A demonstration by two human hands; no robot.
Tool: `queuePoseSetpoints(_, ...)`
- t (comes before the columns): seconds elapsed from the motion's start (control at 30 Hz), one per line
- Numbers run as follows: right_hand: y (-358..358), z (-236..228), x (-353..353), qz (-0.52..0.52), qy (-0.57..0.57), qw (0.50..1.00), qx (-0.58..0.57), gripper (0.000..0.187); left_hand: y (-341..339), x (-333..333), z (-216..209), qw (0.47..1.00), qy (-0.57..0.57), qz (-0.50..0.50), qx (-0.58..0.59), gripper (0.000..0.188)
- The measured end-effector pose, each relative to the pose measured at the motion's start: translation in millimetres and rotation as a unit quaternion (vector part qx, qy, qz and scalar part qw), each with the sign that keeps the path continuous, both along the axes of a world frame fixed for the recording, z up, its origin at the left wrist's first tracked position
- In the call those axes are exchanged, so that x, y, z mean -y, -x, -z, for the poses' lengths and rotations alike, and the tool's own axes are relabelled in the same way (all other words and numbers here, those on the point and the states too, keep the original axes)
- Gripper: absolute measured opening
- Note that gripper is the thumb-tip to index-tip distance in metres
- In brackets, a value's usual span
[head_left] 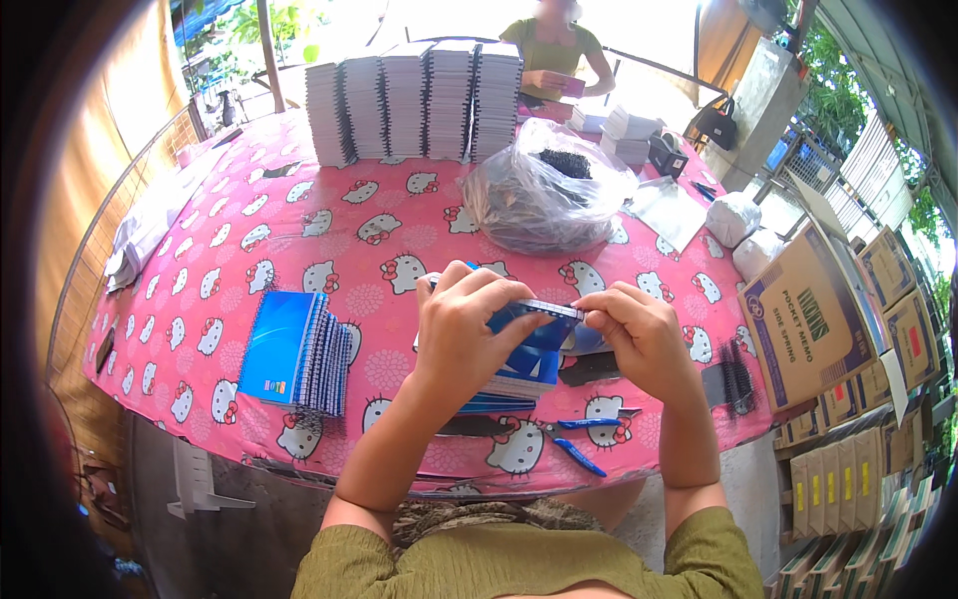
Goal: The person binds notebooks by threading a spiral wire through the punched holes of the paper and covers, then trims the excess wire using a pair of pliers.
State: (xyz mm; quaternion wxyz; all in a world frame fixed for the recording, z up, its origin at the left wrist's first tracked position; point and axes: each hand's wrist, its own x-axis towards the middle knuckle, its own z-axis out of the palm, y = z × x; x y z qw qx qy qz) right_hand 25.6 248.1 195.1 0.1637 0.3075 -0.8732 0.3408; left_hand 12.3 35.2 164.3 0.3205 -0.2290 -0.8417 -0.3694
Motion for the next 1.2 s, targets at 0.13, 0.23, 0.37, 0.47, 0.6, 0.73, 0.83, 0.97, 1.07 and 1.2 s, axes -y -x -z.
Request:
queuePoseSetpoints(0.13, -2, -8, 10, 0.029, 0.016, 0.999, -0.010, 0.019, 1, 0, -1, 1.000, 0.005, 0.002, -0.002, 0.022)
queuePoseSetpoints(0.23, 2, -4, 5, 0.014, -0.016, 1.000, -0.004, 0.021, 1, 0, 0, 1.000, 0.000, 0.005, -0.002, 0.022)
queuePoseSetpoints(0.37, 20, -2, -26, 0.061, 0.119, 0.991, 0.031, 0.027, -1, 2, 0, 1.000, 0.002, 0.012, 0.002, 0.022)
queuePoseSetpoints(0.47, 53, 39, -93, 0.220, 0.023, 0.969, 0.112, 0.044, -2, 2, 0, 0.999, -0.008, 0.030, -0.009, 0.027)
queuePoseSetpoints(0.6, 59, 145, -117, 0.118, -0.184, 0.975, 0.035, 0.060, -1, -1, -1, 0.999, -0.026, 0.020, -0.013, 0.032)
queuePoseSetpoints(0.73, 70, 154, -129, 0.179, -0.223, 0.954, 0.087, 0.051, -1, -3, -1, 0.999, -0.018, 0.021, -0.017, 0.035)
queuePoseSetpoints(0.83, 82, 108, -98, 0.158, -0.017, 0.985, 0.072, 0.042, -3, -1, 2, 0.999, -0.033, 0.012, -0.016, 0.036)
queuePoseSetpoints(0.97, 64, 44, -57, -0.184, 0.344, 0.893, 0.222, 0.035, -2, -1, 0, 0.999, -0.030, 0.021, -0.009, 0.035)
queuePoseSetpoints(1.07, 70, 31, -52, -0.029, 0.071, 0.982, 0.175, 0.026, 2, -1, -1, 0.997, -0.048, 0.043, 0.043, 0.033)
queuePoseSetpoints(1.2, 76, 43, -54, -0.136, 0.186, 0.961, 0.154, 0.031, -1, -3, -3, 0.999, -0.034, 0.020, 0.022, 0.037)
